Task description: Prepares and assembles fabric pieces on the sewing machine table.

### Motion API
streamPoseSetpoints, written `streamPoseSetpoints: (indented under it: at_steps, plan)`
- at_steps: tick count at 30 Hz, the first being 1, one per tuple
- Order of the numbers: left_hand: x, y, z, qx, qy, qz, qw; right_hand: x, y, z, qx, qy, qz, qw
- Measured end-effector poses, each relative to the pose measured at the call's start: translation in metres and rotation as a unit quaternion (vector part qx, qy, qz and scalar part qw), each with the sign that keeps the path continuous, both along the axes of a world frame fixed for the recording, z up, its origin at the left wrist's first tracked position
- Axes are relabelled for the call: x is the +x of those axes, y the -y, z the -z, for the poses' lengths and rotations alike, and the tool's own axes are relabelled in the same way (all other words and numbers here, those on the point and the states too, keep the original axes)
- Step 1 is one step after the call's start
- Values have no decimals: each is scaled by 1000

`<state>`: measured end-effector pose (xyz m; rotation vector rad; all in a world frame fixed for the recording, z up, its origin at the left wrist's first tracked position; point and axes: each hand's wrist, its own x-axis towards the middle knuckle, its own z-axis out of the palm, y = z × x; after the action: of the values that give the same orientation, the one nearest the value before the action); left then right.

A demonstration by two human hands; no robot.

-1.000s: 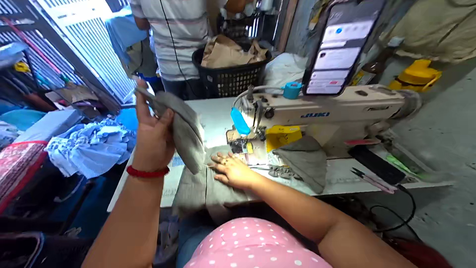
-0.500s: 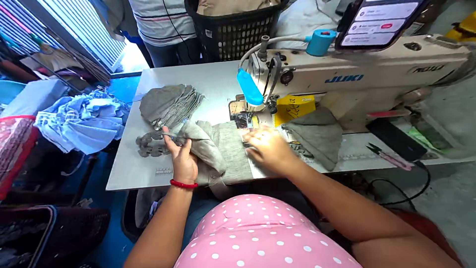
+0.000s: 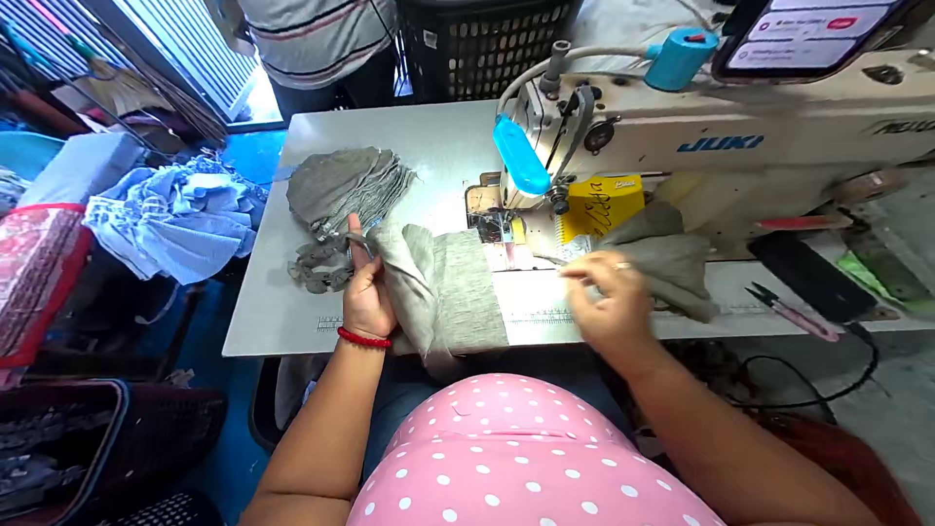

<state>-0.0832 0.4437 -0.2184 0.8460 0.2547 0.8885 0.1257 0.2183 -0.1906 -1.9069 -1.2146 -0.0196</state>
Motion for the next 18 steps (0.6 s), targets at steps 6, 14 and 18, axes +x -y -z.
streamPoseSetpoints:
  at_steps: [6,14,18]
  plan:
    - [17,-2,-5,-78,90,60,991,-52,-103,-4,-97,-608,-272,739]
    - [21,1,3,-111,150,128,974,-68,-128,28,60,-700,-231,673]
    - [9,-10,-14,14,79,27,996,-65,-134,41,129,-639,-208,730]
